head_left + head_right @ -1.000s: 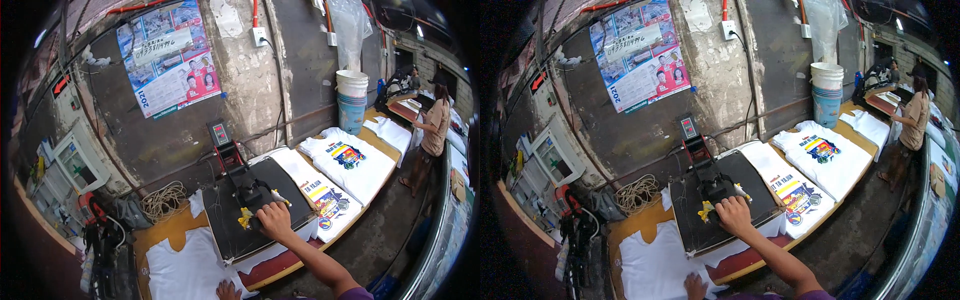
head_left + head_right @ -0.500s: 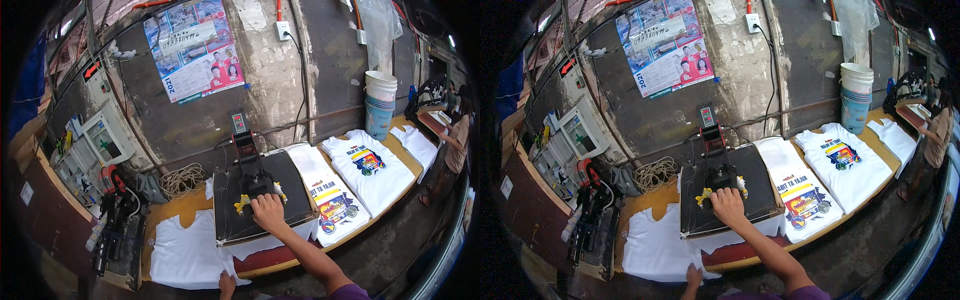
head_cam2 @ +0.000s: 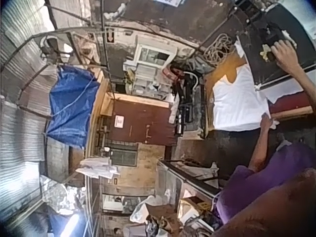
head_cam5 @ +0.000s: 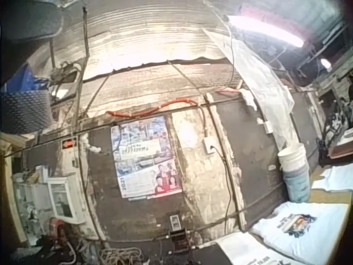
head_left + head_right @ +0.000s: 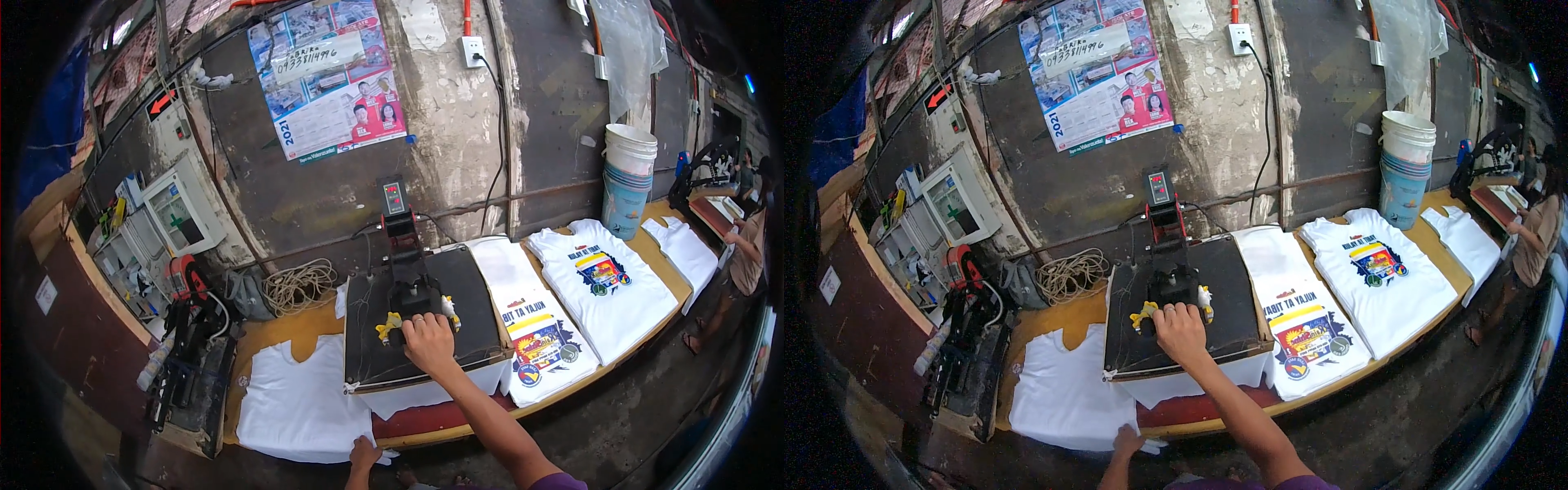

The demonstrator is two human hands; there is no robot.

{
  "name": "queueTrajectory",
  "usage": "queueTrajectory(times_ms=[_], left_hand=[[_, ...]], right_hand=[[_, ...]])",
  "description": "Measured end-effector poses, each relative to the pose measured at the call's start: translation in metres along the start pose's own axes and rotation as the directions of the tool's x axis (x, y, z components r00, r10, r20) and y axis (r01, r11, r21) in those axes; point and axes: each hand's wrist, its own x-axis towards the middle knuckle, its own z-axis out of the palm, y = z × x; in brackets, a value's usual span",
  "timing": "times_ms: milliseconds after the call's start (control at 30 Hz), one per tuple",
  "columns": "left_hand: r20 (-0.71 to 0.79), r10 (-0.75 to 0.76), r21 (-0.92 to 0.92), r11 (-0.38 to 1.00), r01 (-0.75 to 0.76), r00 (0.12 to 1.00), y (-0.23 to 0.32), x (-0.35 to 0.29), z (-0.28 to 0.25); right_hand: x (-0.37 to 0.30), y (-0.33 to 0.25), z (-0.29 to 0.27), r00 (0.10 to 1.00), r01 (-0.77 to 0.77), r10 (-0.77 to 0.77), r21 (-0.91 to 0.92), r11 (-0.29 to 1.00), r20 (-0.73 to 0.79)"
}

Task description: Using a heat press machine to apply graphic designs onto white t-shirts.

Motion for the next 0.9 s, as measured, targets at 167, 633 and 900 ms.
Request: queueTrajectory(times_ms=[167,633,900], left_hand=[[0.273,-0.073,0.129,0.991,0.039,0.959,0.007,0.028,-0.018],[0.549,-0.013,0.247,0.958,-0.147,0.836,-0.009,0.064,-0.015],[0.644,-0.002,0.192,0.968,-0.159,0.765,-0.014,0.068,-0.02]], right_hand=[[0.001,0.0,-0.003,0.999,0.026,-0.026,0.012,1.0,-0.025],[0.001,0.0,-0.004,0.999,0.032,-0.031,0.02,0.999,-0.038],[0.001,-0.001,-0.005,1.0,0.019,-0.019,0.021,1.0,-0.007]])
